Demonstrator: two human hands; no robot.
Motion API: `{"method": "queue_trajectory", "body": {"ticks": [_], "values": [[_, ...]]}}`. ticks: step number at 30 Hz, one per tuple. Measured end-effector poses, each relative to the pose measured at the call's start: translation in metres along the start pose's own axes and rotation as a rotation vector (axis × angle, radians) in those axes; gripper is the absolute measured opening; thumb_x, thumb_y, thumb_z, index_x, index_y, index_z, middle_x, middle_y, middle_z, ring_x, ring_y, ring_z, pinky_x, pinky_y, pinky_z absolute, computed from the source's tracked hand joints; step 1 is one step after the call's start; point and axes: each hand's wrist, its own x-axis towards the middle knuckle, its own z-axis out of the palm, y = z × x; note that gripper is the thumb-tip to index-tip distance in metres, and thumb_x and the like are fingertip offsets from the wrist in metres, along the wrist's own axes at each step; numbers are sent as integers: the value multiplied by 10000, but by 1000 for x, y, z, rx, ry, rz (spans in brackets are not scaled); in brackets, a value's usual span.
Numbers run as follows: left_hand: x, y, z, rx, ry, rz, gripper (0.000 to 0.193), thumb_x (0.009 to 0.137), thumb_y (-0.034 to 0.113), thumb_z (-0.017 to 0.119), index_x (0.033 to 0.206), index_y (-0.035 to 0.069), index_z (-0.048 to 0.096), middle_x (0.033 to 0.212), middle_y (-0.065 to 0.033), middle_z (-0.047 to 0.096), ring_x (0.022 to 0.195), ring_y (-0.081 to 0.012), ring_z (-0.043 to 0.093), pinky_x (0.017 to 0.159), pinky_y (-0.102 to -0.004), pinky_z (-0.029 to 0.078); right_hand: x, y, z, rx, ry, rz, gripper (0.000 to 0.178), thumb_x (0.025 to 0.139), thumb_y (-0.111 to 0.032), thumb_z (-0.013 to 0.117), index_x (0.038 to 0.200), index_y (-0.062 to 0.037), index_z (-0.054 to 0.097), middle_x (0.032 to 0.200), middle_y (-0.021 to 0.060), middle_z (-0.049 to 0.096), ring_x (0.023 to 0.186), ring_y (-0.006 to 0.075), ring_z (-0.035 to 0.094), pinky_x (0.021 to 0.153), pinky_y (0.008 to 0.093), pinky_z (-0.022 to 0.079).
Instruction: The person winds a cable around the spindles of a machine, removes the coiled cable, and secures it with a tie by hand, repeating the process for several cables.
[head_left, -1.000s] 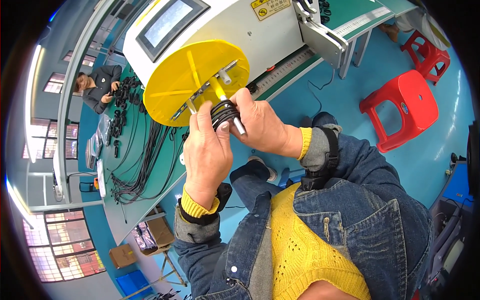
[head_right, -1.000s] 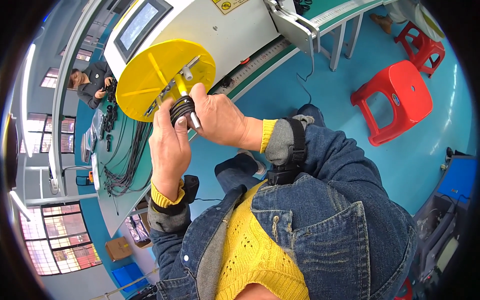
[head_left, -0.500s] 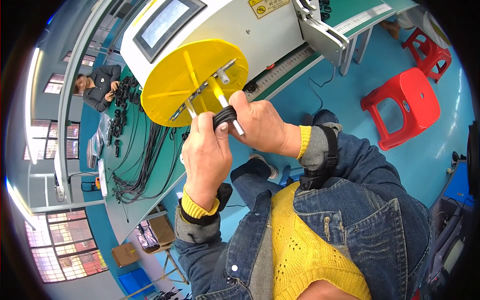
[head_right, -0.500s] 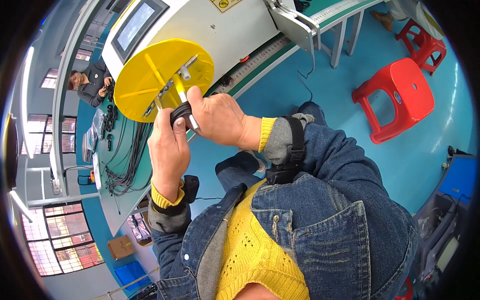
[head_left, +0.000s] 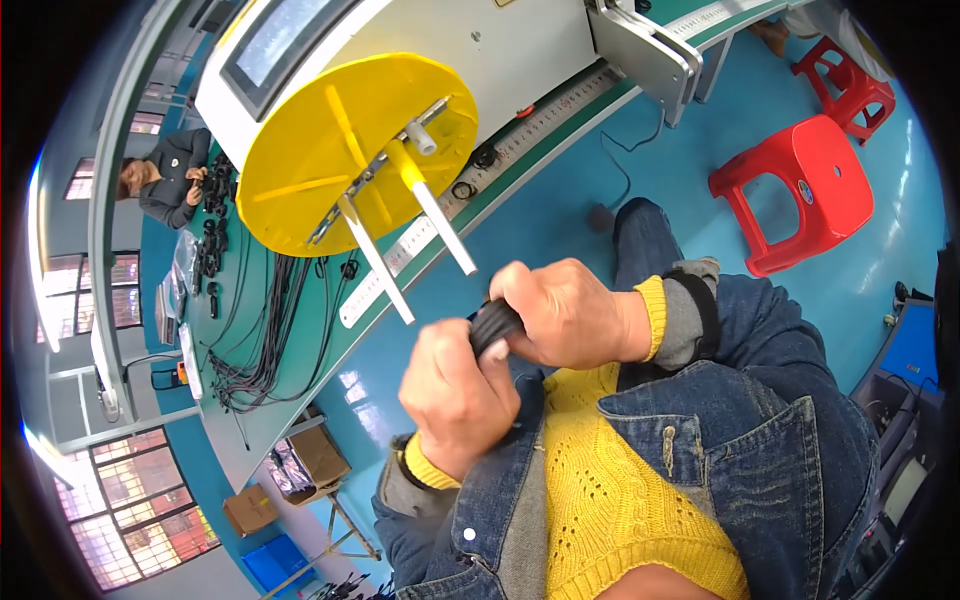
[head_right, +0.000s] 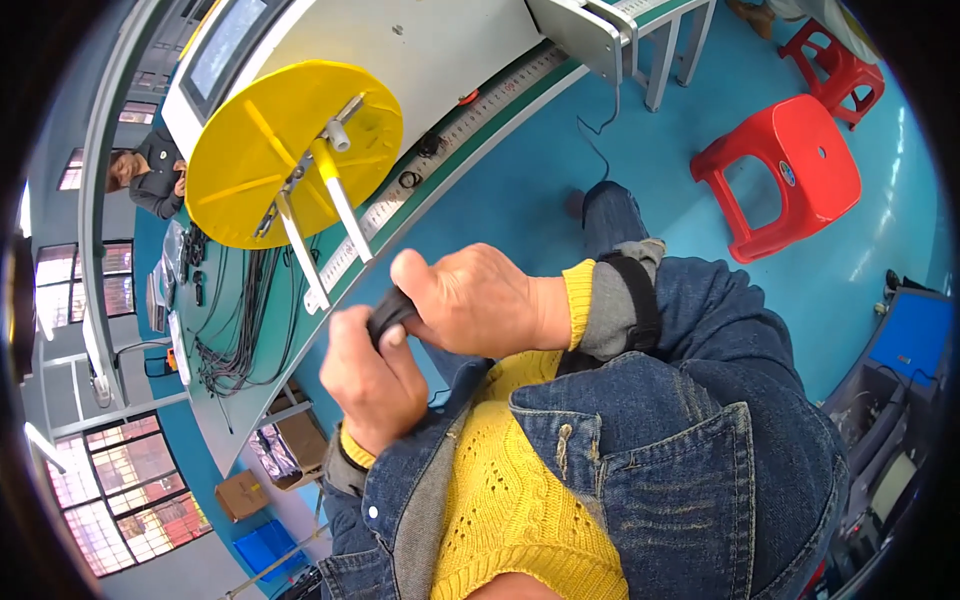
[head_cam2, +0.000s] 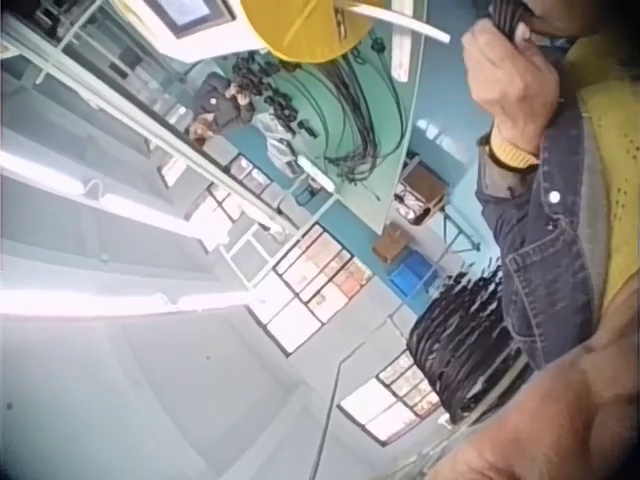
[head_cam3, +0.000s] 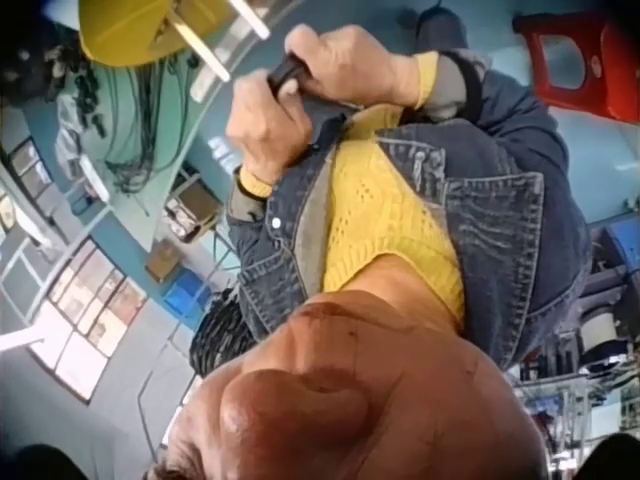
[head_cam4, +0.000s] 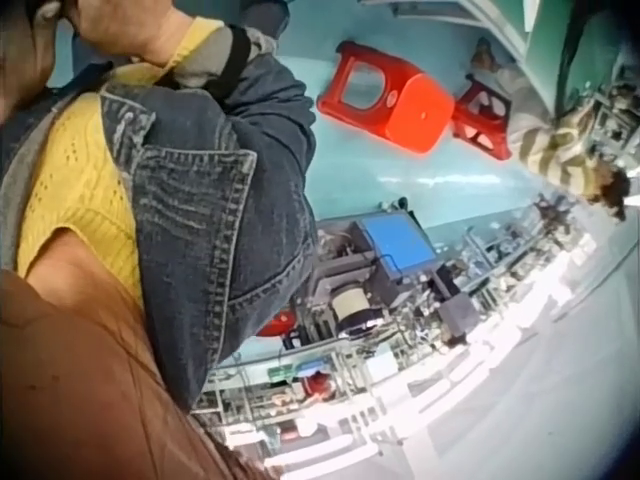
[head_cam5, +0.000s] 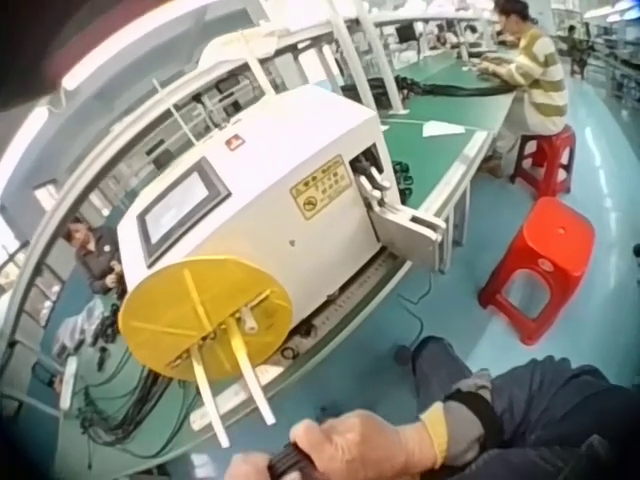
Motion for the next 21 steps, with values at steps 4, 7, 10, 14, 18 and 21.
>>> {"method": "queue_trajectory", "body": {"ticks": [4,7,10,14,18,21], "values": [[-17,-17,27,-298,-230,-179,321,855,247,500,1032,-19,463,901,-199,523,803,-330,548,682,-393,436,-23,29,11,-55,-206,71,285,705,-108,629,856,-30,401,554,155,516,507,337,550,409,397,415],[-18,-57,58,-1008,-478,-457,450,839,231,510,1167,-44,372,1105,-185,489,979,-299,517,855,-362,402,-35,51,12,-164,-449,213,224,746,-128,579,836,-35,396,571,173,521,523,349,547,436,419,411],[-11,-62,74,-1665,-526,-584,495,842,232,505,1227,-37,349,1122,-149,489,1004,-266,515,809,-351,446,-41,69,27,59,-432,206,193,763,-122,548,824,-28,390,564,173,522,523,357,544,461,429,409],[5,-54,69,-2030,-876,-868,435,833,208,525,1185,-23,417,1092,-142,516,913,-226,562,642,-302,491,-46,80,26,229,-446,223,156,792,-112,500,813,-9,385,536,155,518,514,355,542,479,430,402],[4,-57,79,-1414,-1066,-903,322,815,202,569,1053,-7,508,928,-94,578,700,-155,591,467,-249,453,-55,73,23,329,-542,365,130,792,-105,474,799,-3,393,514,140,518,503,350,540,469,417,399],[0,-58,90,-1193,-1176,-928,266,783,193,617,953,5,540,793,-54,576,586,-116,561,426,-227,413,-59,70,20,152,-644,311,119,775,-104,469,794,-7,403,512,135,525,497,346,542,462,403,404]]}}
